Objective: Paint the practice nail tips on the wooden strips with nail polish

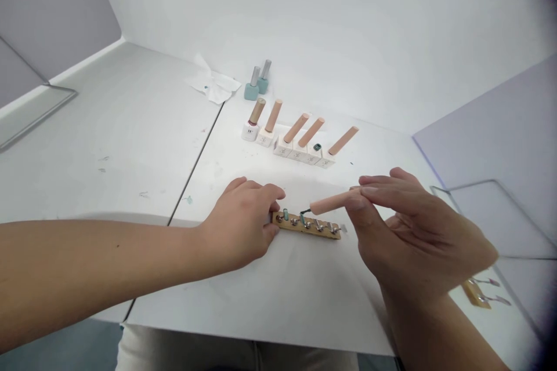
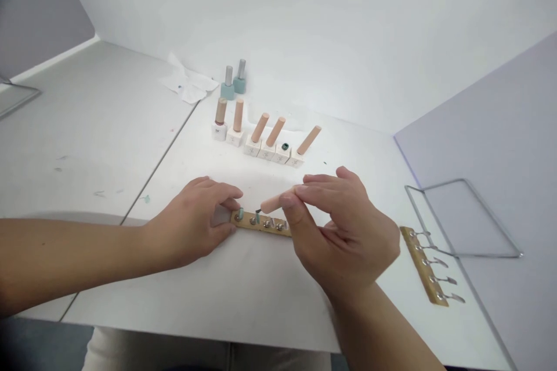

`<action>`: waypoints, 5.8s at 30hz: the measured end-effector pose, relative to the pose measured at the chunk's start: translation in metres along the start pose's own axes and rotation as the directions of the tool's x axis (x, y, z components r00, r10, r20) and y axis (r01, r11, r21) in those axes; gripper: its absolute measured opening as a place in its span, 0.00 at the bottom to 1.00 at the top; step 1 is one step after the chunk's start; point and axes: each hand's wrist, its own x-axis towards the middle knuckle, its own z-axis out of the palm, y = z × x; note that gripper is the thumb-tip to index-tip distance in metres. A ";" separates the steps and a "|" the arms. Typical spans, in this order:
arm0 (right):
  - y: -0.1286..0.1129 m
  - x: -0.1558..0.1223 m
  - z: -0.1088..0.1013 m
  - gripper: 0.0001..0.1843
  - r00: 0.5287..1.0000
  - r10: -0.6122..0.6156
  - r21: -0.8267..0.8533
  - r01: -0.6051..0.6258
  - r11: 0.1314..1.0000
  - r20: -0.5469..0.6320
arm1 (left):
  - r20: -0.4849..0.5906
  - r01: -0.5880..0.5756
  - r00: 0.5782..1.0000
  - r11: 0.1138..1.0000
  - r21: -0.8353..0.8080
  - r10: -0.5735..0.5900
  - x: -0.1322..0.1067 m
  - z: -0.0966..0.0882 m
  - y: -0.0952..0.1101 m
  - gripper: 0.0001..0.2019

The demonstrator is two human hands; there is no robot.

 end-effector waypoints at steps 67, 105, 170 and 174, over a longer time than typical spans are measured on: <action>0.015 0.004 0.008 0.10 0.975 0.212 0.040 -0.210 0.977 -0.061 | 0.029 0.133 0.990 0.989 0.064 -0.136 0.000 -0.007 0.009 0.18; 0.012 0.009 0.003 0.10 0.982 0.189 0.043 -0.189 0.981 0.008 | 0.019 0.152 0.988 0.988 0.038 -0.153 -0.001 -0.006 0.006 0.19; 0.007 0.010 0.000 0.12 0.986 0.147 0.129 -0.156 0.979 0.078 | -0.002 0.207 0.978 0.978 0.006 -0.207 -0.001 -0.003 0.004 0.20; 0.008 0.009 -0.002 0.11 0.994 0.110 0.141 -0.113 0.984 0.030 | -0.003 0.206 0.978 0.978 0.008 -0.206 -0.002 -0.003 0.005 0.20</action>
